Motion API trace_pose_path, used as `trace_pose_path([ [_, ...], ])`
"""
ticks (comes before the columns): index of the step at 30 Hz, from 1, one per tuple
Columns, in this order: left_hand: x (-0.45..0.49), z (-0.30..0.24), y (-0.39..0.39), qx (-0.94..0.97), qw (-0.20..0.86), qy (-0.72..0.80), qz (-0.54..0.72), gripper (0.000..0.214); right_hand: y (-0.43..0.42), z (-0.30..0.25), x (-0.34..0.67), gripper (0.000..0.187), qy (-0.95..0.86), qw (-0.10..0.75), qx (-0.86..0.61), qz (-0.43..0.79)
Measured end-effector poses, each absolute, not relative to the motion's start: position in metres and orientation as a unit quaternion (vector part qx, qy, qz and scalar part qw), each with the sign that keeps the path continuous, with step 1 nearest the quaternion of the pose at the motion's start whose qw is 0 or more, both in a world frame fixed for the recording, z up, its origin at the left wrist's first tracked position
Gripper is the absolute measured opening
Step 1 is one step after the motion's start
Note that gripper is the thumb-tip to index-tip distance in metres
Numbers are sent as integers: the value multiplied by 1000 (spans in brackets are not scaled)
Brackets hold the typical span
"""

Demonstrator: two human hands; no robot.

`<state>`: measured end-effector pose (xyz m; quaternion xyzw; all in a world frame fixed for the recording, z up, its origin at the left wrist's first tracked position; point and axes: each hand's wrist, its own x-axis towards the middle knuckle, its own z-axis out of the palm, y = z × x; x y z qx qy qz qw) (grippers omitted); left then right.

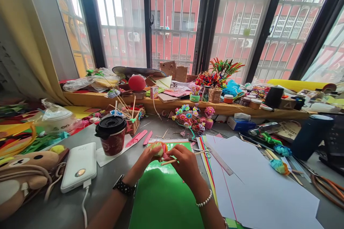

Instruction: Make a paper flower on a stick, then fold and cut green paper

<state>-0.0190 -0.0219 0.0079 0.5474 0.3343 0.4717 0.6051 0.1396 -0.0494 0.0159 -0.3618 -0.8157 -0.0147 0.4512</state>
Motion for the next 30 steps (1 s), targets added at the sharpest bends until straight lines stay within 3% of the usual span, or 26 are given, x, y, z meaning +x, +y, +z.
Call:
trace_pose_path([
  [6, -20, 0, -15, 536, 684, 358, 341, 54, -50, 17, 139, 29, -807, 451, -381, -9],
  [9, -20, -3, -14, 569, 650, 347, 365, 66, -48, 16, 141, 32, -775, 477, -413, -31],
  [13, -18, 3, -23, 681, 417, 338, 498, 55, -45, 13, 143, 34, -738, 502, -444, -82],
  [16, -14, 8, -33, 757, 201, 331, 527, 27, -46, 11, 141, 32, -728, 510, -446, -105],
  [18, -12, 9, -37, 773, 115, 328, 530, 14, -48, 10, 138, 31, -729, 512, -437, -123],
  [25, -8, 5, -40, 777, -52, 325, 536, 3, -52, 4, 127, 22, -728, 542, -384, -168],
  [30, -15, 8, -37, 791, -43, 326, 516, 8, -51, 7, 131, 20, -764, 517, -367, -125],
])
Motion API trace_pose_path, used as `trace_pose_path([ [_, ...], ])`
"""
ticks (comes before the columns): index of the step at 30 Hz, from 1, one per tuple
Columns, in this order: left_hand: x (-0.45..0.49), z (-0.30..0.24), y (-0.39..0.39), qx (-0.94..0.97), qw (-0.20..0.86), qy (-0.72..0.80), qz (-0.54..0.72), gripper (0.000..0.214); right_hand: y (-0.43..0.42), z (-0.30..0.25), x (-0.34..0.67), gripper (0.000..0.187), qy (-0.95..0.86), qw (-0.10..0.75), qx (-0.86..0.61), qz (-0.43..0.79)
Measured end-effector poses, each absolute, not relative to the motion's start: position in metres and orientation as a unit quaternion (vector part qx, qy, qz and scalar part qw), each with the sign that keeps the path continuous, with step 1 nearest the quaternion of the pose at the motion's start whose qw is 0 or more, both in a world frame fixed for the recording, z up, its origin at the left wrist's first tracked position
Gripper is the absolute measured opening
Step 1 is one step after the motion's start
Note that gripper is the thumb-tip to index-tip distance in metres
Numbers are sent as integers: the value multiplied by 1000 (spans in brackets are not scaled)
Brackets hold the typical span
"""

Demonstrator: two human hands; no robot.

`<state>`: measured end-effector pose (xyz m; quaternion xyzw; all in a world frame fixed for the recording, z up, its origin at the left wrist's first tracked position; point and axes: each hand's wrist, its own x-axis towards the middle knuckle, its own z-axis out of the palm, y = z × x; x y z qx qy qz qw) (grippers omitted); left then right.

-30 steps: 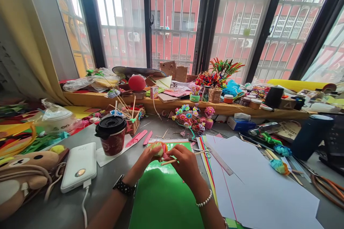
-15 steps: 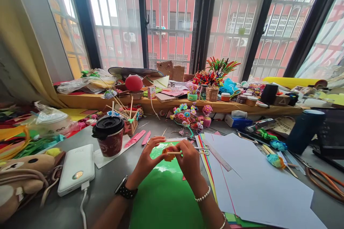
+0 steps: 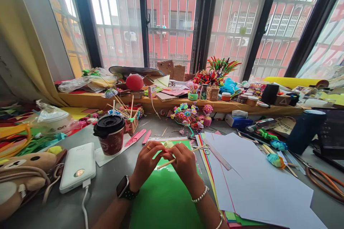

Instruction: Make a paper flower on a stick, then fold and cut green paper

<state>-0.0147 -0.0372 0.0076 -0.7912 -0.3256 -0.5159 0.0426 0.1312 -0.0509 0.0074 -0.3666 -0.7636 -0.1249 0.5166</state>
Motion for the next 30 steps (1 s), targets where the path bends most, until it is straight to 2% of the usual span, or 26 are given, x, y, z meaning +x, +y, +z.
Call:
trace_pose_path([
  [4, -21, 12, -34, -793, -80, -345, -496, 8, -49, 15, 141, 16, -803, 472, -361, -50],
  [7, -25, 17, -33, -785, -168, -342, -488, 9, -48, 16, 146, 20, -823, 448, -349, -14],
  [16, -30, 19, -30, -773, -318, -325, -442, 11, -50, 16, 139, 18, -821, 464, -332, 33],
  [22, -24, 14, -29, -743, -328, -363, -457, 16, -50, 18, 139, 21, -805, 458, -377, 14],
  [30, -21, 12, -31, -761, -262, -374, -460, 10, -48, 10, 135, 18, -783, 471, -405, -36],
])
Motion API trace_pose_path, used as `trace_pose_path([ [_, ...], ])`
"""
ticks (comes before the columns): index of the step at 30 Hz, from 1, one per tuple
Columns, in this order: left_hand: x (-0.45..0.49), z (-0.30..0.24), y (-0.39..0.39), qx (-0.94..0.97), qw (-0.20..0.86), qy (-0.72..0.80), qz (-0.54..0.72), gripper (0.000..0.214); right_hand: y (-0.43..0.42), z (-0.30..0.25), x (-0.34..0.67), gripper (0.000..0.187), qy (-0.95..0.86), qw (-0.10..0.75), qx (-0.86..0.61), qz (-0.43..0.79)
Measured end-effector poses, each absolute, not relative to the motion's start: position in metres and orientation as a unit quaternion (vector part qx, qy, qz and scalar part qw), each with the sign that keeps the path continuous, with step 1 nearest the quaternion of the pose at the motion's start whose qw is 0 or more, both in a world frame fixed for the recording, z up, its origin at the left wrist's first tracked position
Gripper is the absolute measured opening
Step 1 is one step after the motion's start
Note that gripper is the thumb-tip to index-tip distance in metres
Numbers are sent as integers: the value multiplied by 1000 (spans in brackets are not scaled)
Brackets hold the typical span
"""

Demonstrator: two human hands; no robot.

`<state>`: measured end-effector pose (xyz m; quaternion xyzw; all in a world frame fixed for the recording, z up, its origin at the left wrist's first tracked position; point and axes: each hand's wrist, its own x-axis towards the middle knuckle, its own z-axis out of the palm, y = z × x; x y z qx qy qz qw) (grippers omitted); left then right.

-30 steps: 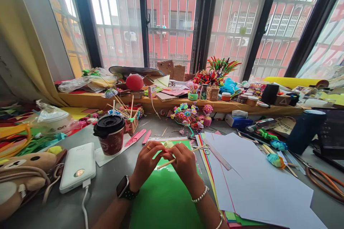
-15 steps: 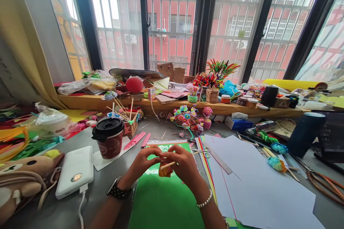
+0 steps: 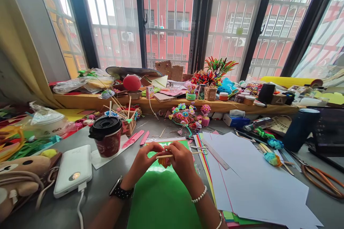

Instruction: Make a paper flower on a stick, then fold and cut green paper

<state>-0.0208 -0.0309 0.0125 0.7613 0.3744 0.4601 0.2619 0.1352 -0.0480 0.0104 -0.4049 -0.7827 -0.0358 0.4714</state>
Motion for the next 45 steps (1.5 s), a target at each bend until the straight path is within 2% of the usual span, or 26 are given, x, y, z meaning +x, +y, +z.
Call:
trace_pose_path([
  [15, -17, 11, -32, 775, 182, 359, 487, 6, -45, 4, 134, 17, -769, 515, -376, -41],
  [30, -17, 10, -34, 762, 184, 364, 503, 8, -47, 3, 133, 17, -766, 524, -370, -35],
  [45, -25, 15, -34, 787, 192, 367, 456, 5, -46, 4, 132, 14, -776, 517, -360, -39],
])
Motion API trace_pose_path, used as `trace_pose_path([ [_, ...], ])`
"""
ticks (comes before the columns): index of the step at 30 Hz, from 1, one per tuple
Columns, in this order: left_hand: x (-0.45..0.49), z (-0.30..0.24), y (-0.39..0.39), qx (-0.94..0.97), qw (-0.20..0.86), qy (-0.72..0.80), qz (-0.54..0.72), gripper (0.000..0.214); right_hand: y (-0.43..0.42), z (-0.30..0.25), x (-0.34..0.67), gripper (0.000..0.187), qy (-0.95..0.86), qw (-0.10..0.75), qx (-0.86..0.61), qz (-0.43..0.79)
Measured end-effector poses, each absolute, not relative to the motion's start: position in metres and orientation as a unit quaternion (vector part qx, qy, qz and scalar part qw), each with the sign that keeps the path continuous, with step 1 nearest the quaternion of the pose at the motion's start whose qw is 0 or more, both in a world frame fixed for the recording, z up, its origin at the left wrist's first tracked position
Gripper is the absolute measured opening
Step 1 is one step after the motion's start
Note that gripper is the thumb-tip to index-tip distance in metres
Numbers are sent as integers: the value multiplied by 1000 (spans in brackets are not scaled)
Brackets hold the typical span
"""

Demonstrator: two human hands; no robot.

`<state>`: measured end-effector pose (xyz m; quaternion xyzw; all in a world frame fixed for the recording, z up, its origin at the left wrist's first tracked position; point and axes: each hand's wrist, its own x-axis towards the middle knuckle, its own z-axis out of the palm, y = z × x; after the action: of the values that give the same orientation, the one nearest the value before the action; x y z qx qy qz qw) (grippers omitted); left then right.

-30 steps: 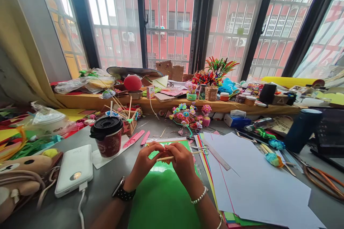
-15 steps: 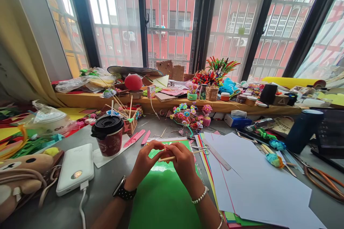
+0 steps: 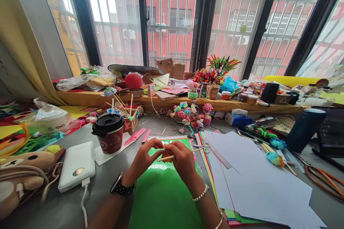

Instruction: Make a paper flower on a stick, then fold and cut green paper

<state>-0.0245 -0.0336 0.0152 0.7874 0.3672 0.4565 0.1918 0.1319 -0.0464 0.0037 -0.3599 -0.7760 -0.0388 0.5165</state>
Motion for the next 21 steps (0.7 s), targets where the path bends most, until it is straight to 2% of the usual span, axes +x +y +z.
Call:
trace_pose_path([
  [21, -20, 14, -36, 778, 184, 358, 483, 6, -46, 3, 134, 15, -774, 520, -361, -27],
])
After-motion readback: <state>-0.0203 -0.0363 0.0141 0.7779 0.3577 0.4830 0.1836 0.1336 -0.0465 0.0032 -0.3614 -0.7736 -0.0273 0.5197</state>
